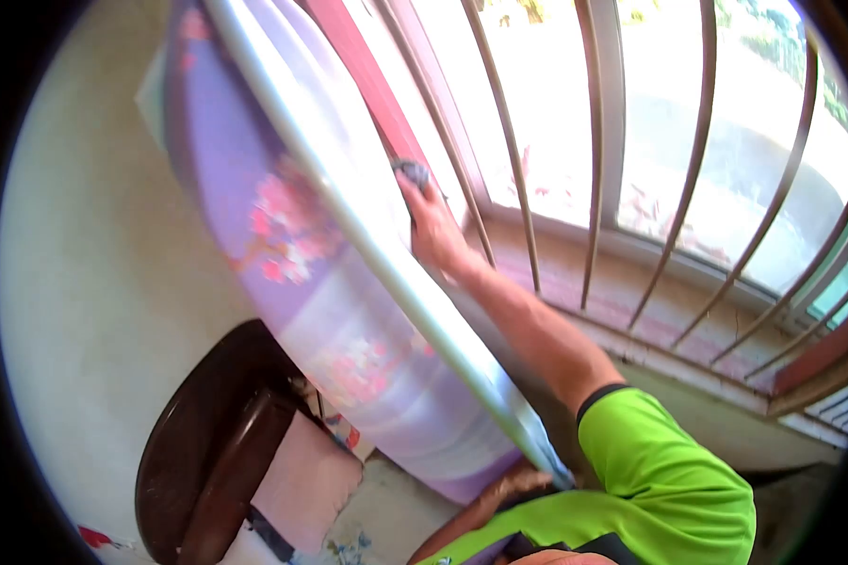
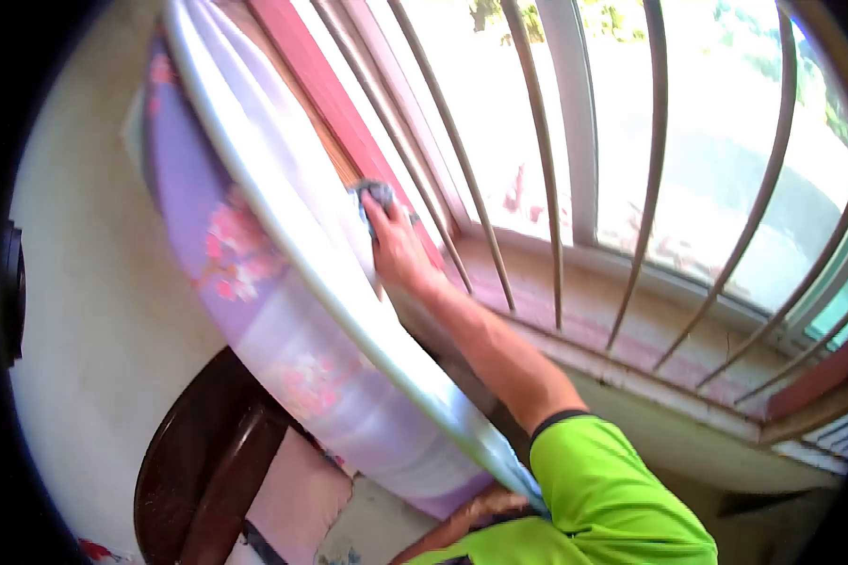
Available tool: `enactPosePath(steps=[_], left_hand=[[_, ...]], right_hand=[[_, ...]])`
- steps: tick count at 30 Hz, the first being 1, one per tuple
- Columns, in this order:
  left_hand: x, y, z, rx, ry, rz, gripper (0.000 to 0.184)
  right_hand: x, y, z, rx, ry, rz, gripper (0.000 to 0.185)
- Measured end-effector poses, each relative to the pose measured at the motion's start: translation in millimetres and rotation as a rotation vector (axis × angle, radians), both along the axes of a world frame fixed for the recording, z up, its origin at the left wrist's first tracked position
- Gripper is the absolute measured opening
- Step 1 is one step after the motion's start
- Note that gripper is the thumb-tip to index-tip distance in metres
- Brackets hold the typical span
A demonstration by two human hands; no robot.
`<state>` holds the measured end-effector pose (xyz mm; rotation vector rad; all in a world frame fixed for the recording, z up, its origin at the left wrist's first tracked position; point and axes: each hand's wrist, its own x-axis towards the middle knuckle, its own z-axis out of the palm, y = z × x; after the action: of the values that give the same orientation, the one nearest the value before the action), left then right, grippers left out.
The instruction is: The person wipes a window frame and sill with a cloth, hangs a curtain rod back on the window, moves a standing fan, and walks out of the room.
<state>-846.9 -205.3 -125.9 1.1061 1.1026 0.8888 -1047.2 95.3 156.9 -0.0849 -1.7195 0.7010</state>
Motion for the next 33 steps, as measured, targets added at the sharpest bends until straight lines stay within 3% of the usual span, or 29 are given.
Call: enactPosePath(steps=[1, 2, 4, 7, 10, 17, 19, 21, 22, 33], left_hand=[[-3, 4, -1, 0.034, -0.008, 0.007, 0.028], [-4, 3, -2, 0.027, -0.004, 0.010, 0.028], [-9, 12, 0, -0.006, 0.028, 0.028, 0.028], [-23, 29, 9, -0.036, 0.065, 0.053, 0.028], [-31, 38, 11, -0.050, 0.085, 0.064, 0.028], [-46, 48, 18, -0.033, 0.106, 0.083, 0.028], [-50, 51, 19, -0.028, 0.102, 0.086, 0.028], [-51, 54, 39, -0.021, 0.100, 0.086, 0.028], [-54, 56, 20, -0.028, 0.102, 0.078, 0.028], [-60, 79, 17, -0.032, 0.101, -0.002, 0.028]], right_hand=[[-9, -2, -15, 0.022, -0.139, -0.011, 0.057], [-17, -6, -28, 0.103, -0.073, -0.086, 0.059], [7, -23, -32, -0.029, -0.212, -0.105, 0.059], [-9, -12, -62, -0.302, -0.165, -0.078, 0.050], [3, -6, -15, -0.339, -0.272, -0.091, 0.043], [0, 24, 145, -0.151, 0.017, -0.140, 0.034], [5, 27, 187, -0.255, -0.010, -0.007, 0.035], [7, 23, 211, -0.176, 0.022, -0.071, 0.029], [13, 19, 221, -0.119, 0.044, -0.091, 0.031], [90, 0, 315, 0.370, 0.212, -0.392, 0.049]])
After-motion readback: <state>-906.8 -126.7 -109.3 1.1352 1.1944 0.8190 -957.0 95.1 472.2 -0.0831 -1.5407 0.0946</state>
